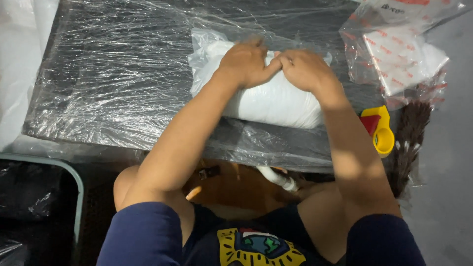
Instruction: Packaging a soft white item into a clear plastic bag, sealing it with tape, and then placing it into a black plastic mailer.
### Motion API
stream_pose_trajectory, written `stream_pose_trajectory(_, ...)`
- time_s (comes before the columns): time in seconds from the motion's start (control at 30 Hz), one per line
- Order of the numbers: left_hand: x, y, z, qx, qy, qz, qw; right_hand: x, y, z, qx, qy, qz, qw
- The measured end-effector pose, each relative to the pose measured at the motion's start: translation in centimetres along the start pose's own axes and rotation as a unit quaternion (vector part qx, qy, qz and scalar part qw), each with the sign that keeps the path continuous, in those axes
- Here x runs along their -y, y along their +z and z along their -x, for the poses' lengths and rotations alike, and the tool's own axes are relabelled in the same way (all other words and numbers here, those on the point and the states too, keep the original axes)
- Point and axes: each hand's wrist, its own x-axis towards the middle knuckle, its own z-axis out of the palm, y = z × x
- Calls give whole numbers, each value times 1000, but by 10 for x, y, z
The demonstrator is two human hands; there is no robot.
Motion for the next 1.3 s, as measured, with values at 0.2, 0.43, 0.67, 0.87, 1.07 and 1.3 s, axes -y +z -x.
stream_pose_trajectory(0.2, -12, -10, 11, -40, -20, -22, 999, -16, 9, -3, -2, -32, 8, 999)
stream_pose_trajectory(0.43, -10, -2, 10, -71, -19, -24, 997, -7, 6, 6, -36, 7, -5, 999)
stream_pose_trajectory(0.67, -9, -1, 11, -52, -21, -22, 998, -4, 9, 8, -65, -15, 27, 997)
stream_pose_trajectory(0.87, -17, -1, 23, -109, -38, -46, 992, -3, 12, 17, -85, -7, 16, 996)
stream_pose_trajectory(1.07, -20, 10, 37, -160, -15, -52, 986, -6, 22, 27, -107, -19, 28, 994)
stream_pose_trajectory(1.3, -37, -21, 68, -40, 22, -49, 998, 0, 27, 61, -128, -102, 60, 985)
